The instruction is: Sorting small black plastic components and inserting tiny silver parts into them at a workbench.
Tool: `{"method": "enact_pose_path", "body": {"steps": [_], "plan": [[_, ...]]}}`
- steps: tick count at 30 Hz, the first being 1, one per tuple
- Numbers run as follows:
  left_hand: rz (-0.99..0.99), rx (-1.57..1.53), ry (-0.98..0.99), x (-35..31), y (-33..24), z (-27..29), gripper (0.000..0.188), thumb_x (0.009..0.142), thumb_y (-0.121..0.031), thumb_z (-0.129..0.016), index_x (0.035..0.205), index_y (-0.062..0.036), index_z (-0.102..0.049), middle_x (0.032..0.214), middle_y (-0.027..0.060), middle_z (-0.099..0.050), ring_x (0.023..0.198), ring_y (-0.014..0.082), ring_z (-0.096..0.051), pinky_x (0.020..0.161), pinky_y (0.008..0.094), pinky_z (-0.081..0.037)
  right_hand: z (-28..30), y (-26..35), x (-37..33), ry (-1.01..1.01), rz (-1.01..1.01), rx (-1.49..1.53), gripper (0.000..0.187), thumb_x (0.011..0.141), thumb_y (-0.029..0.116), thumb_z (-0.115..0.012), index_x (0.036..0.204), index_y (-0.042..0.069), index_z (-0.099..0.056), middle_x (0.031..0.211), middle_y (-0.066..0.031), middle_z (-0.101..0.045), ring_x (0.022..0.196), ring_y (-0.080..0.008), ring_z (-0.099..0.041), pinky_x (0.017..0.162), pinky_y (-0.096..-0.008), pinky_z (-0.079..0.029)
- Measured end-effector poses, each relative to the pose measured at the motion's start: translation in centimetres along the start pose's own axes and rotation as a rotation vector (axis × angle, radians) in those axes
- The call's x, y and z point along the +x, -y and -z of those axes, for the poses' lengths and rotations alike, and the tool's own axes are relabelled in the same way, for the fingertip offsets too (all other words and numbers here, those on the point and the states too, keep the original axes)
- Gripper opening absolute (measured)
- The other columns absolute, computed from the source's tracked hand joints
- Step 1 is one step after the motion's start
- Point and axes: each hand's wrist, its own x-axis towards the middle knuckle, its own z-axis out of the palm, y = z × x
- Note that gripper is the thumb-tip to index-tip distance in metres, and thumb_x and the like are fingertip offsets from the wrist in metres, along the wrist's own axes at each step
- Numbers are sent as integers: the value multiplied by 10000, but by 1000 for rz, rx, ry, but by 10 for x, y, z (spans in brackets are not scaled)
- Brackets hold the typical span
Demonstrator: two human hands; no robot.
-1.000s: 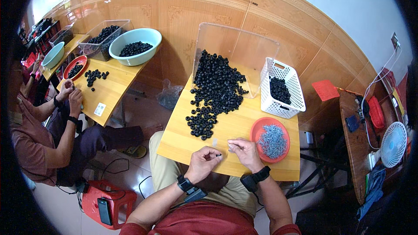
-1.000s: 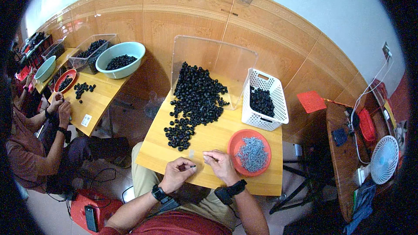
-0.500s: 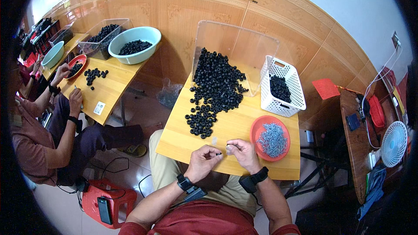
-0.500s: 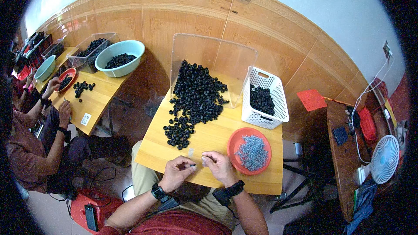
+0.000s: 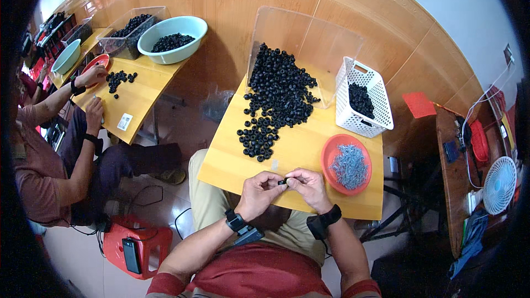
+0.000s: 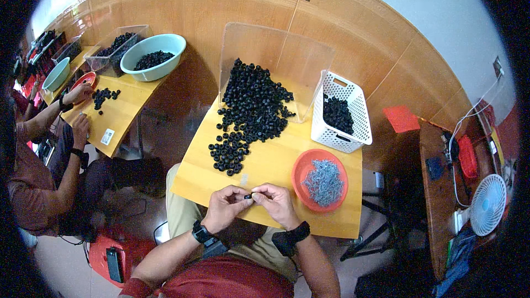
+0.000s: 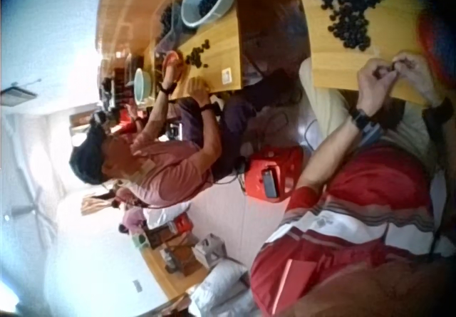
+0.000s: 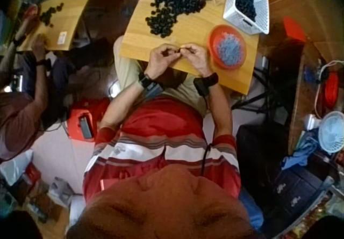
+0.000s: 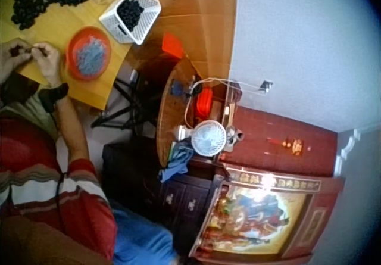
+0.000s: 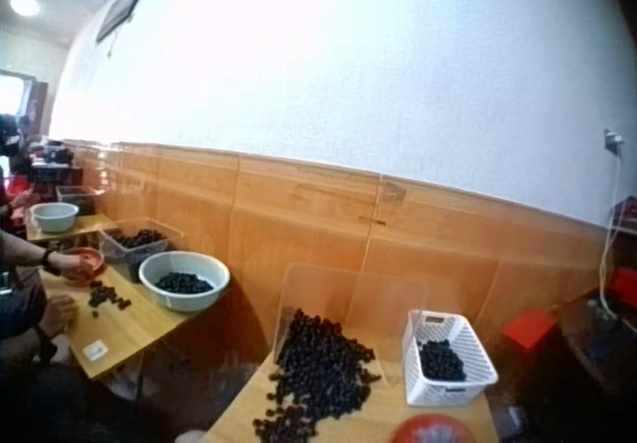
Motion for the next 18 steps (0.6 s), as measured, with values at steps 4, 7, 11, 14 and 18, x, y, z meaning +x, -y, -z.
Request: {"method": "enact_pose_path", "body": {"steps": [4, 7, 11, 14, 18], "plan": [[24, -55, 17, -1, -4, 0, 230, 847, -40, -760, 1042, -2, -646, 909, 21, -695, 819, 69, -639, 751, 224, -544, 0, 1, -2, 7, -14, 118, 145, 947, 90, -648, 1039, -20, -663, 973, -42, -664, 878, -106, -638, 785, -252, -544], [32, -47, 25, -2, -6, 0, 260, 843, -34, -761, 1065, -3, -630, 939, 32, -697, 837, 78, -649, 769, 232, -551, 4, 4, -3, 53, -27, 82, 139, 950, 70, -635, 1043, -31, -656, 1015, -58, -624, 928, -140, -639, 820, -280, -552], [9, 8, 14, -3, -6, -1, 260, 840, -34, -763, 1060, -6, -629, 932, 31, -697, 831, 79, -648, 764, 229, -550, 4, 9, -3, 92, -6, 35, 139, 945, 66, -638, 1041, -33, -656, 1007, -50, -614, 936, -141, -629, 831, -289, -558], [2, -36, 10, -2, -5, -1, 233, 848, -18, -746, 1049, 22, -637, 932, 71, -718, 858, 95, -674, 777, 234, -559, 5, 9, -1, 126, -10, -38, 139, 942, 60, -638, 1043, -34, -662, 996, -47, -608, 933, -140, -625, 832, -285, -553], [21, -21, 23, -2, -13, -1, 234, 846, -17, -746, 1049, 25, -637, 939, 77, -720, 864, 98, -678, 782, 240, -563, 4, 13, -2, 114, -40, 23, 146, 944, 64, -639, 1047, -33, -671, 996, -50, -611, 926, -135, -628, 822, -271, -538]]}}
